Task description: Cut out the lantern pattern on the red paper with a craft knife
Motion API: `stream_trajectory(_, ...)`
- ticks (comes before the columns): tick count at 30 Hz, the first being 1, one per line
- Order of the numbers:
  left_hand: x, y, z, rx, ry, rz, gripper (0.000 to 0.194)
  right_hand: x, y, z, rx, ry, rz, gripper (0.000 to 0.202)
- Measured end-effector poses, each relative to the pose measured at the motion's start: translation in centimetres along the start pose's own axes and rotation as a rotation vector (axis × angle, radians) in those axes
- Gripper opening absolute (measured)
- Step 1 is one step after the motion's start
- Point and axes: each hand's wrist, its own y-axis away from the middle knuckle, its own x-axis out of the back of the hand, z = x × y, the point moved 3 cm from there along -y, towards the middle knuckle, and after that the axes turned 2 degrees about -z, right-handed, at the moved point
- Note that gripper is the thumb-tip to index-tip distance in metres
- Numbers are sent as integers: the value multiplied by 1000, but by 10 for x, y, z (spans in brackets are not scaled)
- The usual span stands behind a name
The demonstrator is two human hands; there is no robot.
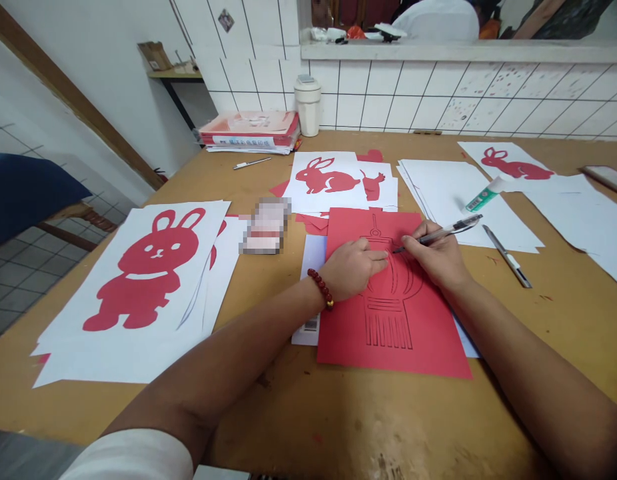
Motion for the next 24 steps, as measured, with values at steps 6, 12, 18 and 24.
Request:
stream_trajectory(6, -1, 1, 0, -3, 5, 11, 42, 1, 0, 0, 3, 20, -6, 25)
stream_trajectory(12, -2, -1, -1, -2, 10, -20, 41, 2, 0, 0, 3, -8, 2, 24)
stream_trajectory(18, -2, 0, -1, -3, 30, -6, 41, 1, 2, -3, -7, 5, 1, 25)
stream_trajectory(24, 1, 1, 0, 11, 35, -10, 40, 2, 2, 1, -25, -7, 6, 25)
